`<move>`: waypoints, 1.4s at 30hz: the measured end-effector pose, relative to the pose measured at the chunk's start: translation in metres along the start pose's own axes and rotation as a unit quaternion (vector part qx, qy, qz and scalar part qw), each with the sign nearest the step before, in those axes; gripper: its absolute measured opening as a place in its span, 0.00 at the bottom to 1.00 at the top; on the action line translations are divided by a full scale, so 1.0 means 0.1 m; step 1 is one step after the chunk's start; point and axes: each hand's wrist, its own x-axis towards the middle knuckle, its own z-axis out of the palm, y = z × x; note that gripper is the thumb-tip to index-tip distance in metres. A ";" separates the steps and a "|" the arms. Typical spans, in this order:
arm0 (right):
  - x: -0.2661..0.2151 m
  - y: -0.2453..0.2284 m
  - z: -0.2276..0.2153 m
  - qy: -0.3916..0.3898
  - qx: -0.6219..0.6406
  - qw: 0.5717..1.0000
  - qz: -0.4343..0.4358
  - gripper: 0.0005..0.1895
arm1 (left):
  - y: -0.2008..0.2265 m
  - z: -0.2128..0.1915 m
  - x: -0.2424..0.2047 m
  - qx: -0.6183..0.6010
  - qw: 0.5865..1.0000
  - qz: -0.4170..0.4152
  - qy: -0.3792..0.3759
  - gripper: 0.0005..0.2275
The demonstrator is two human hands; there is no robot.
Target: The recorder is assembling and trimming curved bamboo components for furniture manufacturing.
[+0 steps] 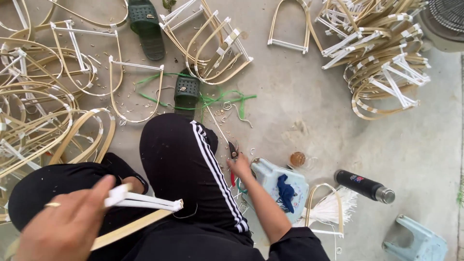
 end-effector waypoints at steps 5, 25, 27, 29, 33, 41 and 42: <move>-0.20 -0.21 0.14 -0.002 -0.124 0.977 0.172 0.64 | -1.09 1.46 -0.25 -0.256 0.943 -0.100 0.185 0.18; -0.17 -0.58 0.18 -0.049 -0.206 0.965 0.152 0.63 | 0.16 0.48 0.46 -0.824 0.510 -0.226 -0.104 0.18; -0.13 -0.76 0.05 -0.055 -0.231 0.960 0.149 0.66 | 0.15 0.57 0.40 -0.825 0.503 -0.238 -0.094 0.18; 0.00 -0.62 0.10 -0.061 -0.256 0.953 0.148 0.69 | 0.17 0.64 0.39 -0.827 0.495 -0.252 -0.087 0.18; 0.30 -0.19 0.11 -0.006 -0.289 0.955 0.068 0.52 | 0.27 0.67 0.53 -0.826 0.478 -0.286 -0.085 0.20; -0.38 -0.81 -1.28 -0.145 0.371 0.907 0.137 0.23 | 0.40 0.60 0.85 -0.890 0.423 -0.137 -0.097 0.17; -0.59 -0.97 -1.49 -0.226 0.492 0.834 0.107 0.23 | 0.43 0.49 0.86 -0.859 0.477 -0.149 -0.115 0.16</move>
